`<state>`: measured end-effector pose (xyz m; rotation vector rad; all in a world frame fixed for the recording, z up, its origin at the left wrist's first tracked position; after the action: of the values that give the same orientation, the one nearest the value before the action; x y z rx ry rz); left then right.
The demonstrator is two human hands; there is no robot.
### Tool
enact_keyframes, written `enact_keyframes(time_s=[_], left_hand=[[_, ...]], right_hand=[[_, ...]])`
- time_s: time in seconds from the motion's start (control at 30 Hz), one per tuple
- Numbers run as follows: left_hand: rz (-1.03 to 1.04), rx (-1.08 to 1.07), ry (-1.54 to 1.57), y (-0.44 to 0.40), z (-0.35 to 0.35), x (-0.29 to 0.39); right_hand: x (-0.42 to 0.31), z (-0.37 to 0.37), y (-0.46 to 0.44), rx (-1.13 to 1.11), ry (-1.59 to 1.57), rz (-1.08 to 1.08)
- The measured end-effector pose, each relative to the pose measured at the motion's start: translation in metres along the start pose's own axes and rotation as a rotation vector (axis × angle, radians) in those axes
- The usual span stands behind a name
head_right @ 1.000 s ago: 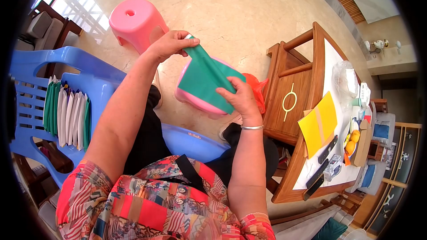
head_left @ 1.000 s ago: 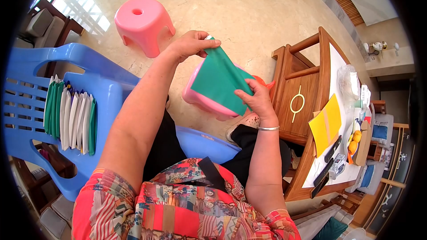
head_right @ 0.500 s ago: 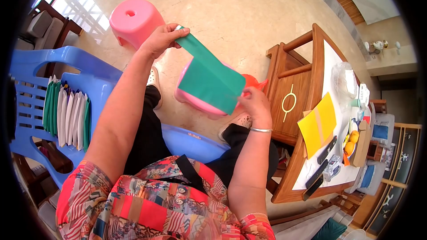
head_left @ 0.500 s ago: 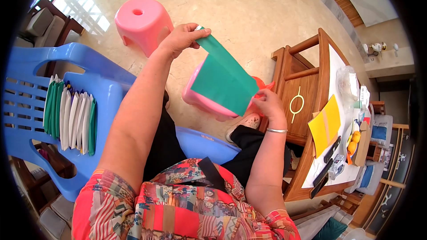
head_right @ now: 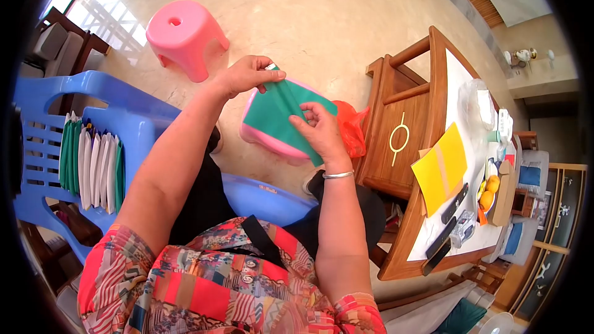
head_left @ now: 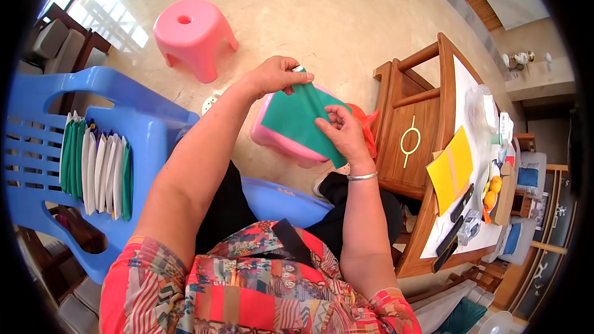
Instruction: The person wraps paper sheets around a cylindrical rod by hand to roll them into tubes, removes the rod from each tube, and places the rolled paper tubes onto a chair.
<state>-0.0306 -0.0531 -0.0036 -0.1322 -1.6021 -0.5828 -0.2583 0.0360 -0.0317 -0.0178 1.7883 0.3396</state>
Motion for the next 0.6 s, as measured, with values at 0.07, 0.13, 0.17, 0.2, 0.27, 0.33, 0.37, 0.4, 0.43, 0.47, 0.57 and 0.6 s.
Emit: enact_keyframes(time_s=[0.07, 0.13, 0.17, 0.2, 0.27, 0.33, 0.37, 0.4, 0.43, 0.47, 0.57, 0.6], left_hand=[[0.012, 0.006, 0.0, -0.001, 0.001, 0.0], [0.044, 0.02, 0.024, 0.002, 0.003, 0.004], [0.073, -0.001, 0.049, 0.001, 0.004, 0.005], [0.101, -0.021, 0.075, 0.001, 0.004, 0.005], [0.127, -0.039, 0.088, -0.001, 0.002, 0.004], [0.119, -0.032, 0.066, 0.0, 0.0, 0.006], [0.116, -0.026, 0.068, 0.001, 0.0, 0.007], [0.113, -0.02, 0.069, 0.002, 0.001, 0.009], [0.111, -0.014, 0.071, 0.004, 0.003, 0.012], [0.112, -0.003, 0.076, 0.004, 0.006, 0.012], [0.1, 0.031, 0.066, 0.002, 0.016, 0.006], [0.086, 0.043, 0.044, 0.002, 0.018, 0.003]], right_hand=[[-0.001, 0.002, 0.0, -0.021, -0.082, -0.022], [-0.006, 0.002, 0.0, -0.038, -0.132, -0.056], [-0.006, 0.002, 0.001, -0.074, -0.147, -0.006], [-0.007, 0.001, 0.001, -0.11, -0.161, 0.045], [-0.009, -0.001, 0.002, -0.143, -0.192, 0.123], [-0.013, -0.001, 0.005, -0.139, -0.224, 0.181], [-0.014, 0.0, 0.006, -0.139, -0.207, 0.18], [-0.015, 0.001, 0.006, -0.138, -0.189, 0.178], [-0.017, 0.002, 0.006, -0.137, -0.172, 0.176], [-0.019, 0.003, 0.007, -0.111, -0.089, 0.145], [-0.021, 0.006, 0.007, -0.019, 0.153, 0.018], [-0.02, 0.007, 0.005, 0.018, 0.231, -0.047]])
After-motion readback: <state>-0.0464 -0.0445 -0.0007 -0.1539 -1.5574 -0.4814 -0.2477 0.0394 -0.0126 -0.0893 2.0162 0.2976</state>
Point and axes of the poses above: each hand's wrist, its own y-axis away from the middle knuckle, its own z-axis out of the palm, x = y × z, the point moved 4 cm from there along -y, towards the middle knuckle, and after that the axes turned 1 degree about z, right-handed, at the moved point
